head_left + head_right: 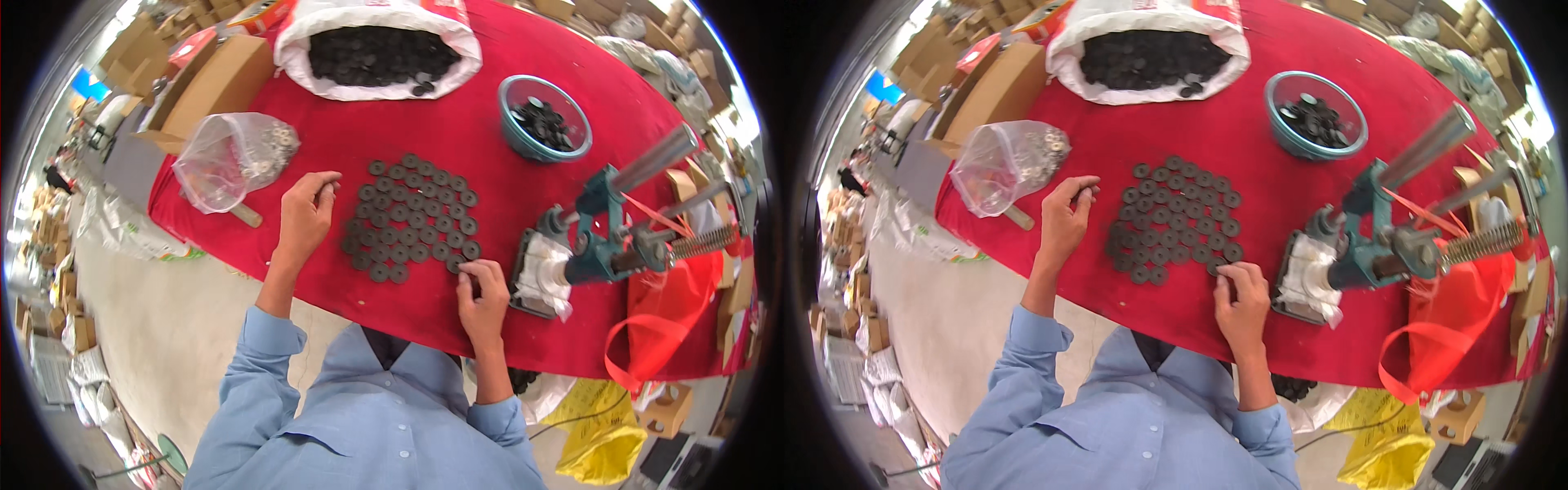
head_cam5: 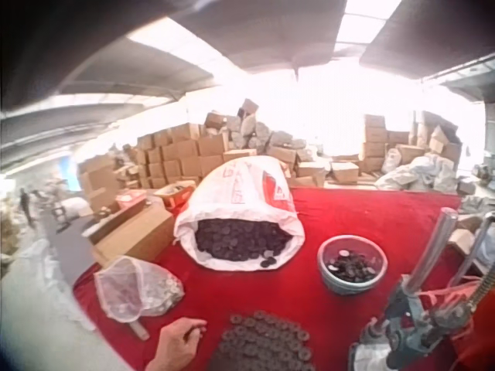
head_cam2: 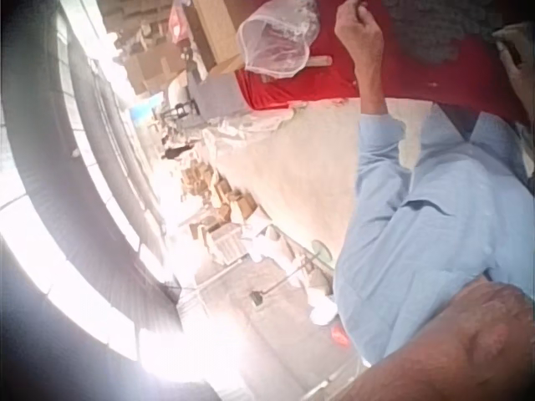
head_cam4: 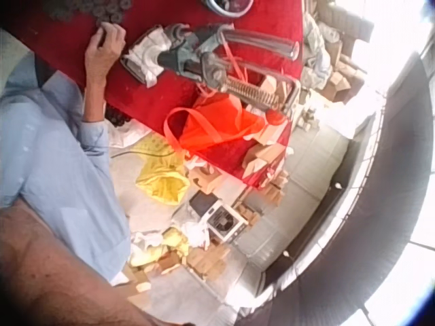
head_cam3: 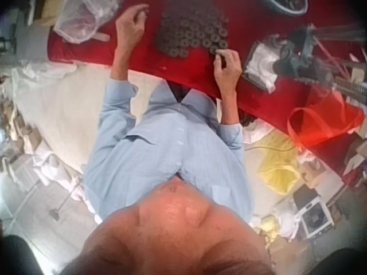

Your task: The person arranges dark circular magnets on a red tablecloth and places small metal rings on top of them. The person handles the components by hand, picking them up from a plastic bag and a pile, and placing them onto the table surface in a grid-like pattern.

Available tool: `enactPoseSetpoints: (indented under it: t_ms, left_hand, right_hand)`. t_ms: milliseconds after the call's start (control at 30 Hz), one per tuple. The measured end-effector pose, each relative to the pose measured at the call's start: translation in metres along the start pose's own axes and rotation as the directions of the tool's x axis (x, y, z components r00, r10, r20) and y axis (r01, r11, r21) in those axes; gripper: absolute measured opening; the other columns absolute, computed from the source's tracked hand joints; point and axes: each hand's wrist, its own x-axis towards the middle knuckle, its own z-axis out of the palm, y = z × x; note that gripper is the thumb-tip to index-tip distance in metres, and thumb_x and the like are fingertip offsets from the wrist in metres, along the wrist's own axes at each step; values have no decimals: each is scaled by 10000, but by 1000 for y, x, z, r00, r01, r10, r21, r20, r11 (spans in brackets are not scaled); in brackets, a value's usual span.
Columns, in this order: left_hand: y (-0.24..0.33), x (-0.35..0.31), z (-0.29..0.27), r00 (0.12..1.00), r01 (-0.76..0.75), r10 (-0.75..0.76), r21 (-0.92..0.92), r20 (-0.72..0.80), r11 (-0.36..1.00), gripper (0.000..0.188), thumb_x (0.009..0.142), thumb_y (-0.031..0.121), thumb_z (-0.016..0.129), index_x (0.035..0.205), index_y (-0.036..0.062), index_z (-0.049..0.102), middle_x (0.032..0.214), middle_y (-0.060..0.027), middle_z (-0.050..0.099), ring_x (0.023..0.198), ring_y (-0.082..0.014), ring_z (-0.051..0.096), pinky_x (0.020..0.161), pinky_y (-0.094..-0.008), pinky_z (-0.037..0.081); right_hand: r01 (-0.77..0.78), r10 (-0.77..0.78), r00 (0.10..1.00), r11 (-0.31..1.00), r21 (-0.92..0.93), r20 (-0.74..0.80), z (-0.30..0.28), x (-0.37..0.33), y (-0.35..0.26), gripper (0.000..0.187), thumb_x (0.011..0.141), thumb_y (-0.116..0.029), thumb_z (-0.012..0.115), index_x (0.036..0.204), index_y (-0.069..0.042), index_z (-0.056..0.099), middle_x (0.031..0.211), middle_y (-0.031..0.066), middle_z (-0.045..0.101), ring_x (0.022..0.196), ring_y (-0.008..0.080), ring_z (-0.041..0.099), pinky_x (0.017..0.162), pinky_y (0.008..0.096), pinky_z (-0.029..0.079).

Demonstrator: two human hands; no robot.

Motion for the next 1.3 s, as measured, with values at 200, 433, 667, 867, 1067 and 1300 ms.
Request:
enactPoseSetpoints:
  t_ms: [200, 433, 667, 867, 1067, 1300]
  left_hand:
    - [2, 19, -100, 961, 108, -97, 27, -258, 994, 215, 938, -41, 556, 970, -4, 766, 866, -85, 749, 769, -148, 714, 720, -283, 559]
    - [-147, 109, -141, 968, 128, -226, 559, 109, 819, 328, 886, 194, 663, 1159, 61, 790, 1130, -241, 775, 1096, -423, 736, 978, -505, 562]
    - [-336, 123, -144, 975, 154, -220, 812, -32, 563, 691, 902, 476, 715, 1428, 41, 614, 1499, -340, 536, 1435, -501, 479, 1196, -606, 357]
    - [-289, 159, -39, 832, 533, -542, 439, -117, 724, 749, 922, 543, 684, 1531, 136, 529, 1617, -333, 425, 1528, -539, 342, 1242, -652, 273]
    - [-261, 152, -72, 794, 606, -554, 403, -251, 686, 700, 906, 584, 699, 1495, 229, 568, 1615, -310, 412, 1527, -565, 292, 1239, -668, 258]
    - [-288, 153, -92, 849, 512, -421, 302, -319, 804, 690, 767, 556, 845, 1326, 176, 711, 1562, -280, 483, 1423, -517, 467, 1193, -614, 381]
  right_hand:
    - [-2, 2, 1000, 1000, 11, 2, -1, 1, 0, 166, 866, 20, 723, 1018, -46, 733, 1025, 136, 697, 943, 333, 686, 853, 423, 534]
    - [9, -9, 999, 1000, -5, 35, -2, 4, -1, 154, 865, 21, 712, 1007, -38, 728, 1032, 137, 692, 948, 333, 674, 860, 408, 512]
    - [22, -36, 993, 992, 124, 115, 8, -4, -4, 175, 858, 74, 668, 1015, 2, 694, 1015, 156, 647, 915, 326, 657, 784, 393, 538]
    - [82, -73, 995, 988, -133, 71, -6, 3, 1, 126, 887, 50, 645, 1008, 20, 659, 983, 141, 621, 867, 300, 628, 759, 410, 502]
    - [128, -116, 986, 987, -95, 118, -8, 5, -10, 128, 942, -25, 707, 1064, -38, 742, 1048, 174, 715, 992, 367, 693, 895, 460, 565]
    - [127, -118, 984, 990, -61, 132, -6, 4, -15, 148, 929, -9, 715, 1070, -36, 749, 1047, 164, 719, 985, 369, 695, 879, 466, 571]
